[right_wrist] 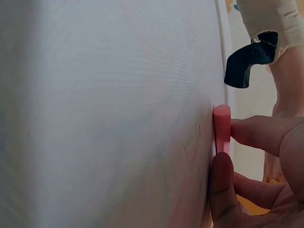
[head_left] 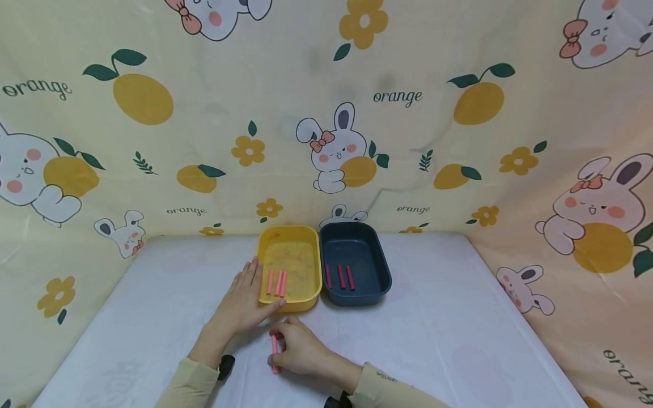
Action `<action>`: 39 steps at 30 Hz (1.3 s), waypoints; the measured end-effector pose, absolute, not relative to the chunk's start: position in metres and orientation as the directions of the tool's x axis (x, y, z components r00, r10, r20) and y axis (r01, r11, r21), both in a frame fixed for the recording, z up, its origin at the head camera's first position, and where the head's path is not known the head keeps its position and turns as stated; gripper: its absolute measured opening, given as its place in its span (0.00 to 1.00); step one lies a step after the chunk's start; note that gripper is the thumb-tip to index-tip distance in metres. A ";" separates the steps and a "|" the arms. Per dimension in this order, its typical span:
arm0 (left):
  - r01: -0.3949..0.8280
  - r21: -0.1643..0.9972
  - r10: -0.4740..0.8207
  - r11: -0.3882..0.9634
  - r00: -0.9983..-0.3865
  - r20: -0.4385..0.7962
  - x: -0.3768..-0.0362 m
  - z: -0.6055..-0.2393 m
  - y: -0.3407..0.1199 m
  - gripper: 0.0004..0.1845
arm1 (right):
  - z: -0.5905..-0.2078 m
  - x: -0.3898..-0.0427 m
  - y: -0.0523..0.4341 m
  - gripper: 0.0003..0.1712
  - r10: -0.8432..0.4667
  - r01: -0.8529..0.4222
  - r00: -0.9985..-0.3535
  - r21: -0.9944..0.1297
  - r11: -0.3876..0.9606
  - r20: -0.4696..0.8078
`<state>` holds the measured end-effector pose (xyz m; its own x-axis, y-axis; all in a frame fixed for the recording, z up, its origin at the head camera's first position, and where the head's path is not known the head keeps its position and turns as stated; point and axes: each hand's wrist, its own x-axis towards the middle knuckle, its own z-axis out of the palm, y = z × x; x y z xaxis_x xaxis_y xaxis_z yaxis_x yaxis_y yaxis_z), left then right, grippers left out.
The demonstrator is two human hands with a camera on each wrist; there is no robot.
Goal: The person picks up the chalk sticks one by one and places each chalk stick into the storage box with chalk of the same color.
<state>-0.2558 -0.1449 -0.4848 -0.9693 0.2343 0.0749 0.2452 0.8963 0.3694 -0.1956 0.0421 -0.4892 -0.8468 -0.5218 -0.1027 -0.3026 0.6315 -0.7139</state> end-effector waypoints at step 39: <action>0.261 0.404 0.249 0.877 -0.965 0.083 -0.253 -0.483 -0.146 0.62 | -0.484 -0.186 0.054 0.26 -0.512 -0.147 -0.855 -0.906 0.396 -0.085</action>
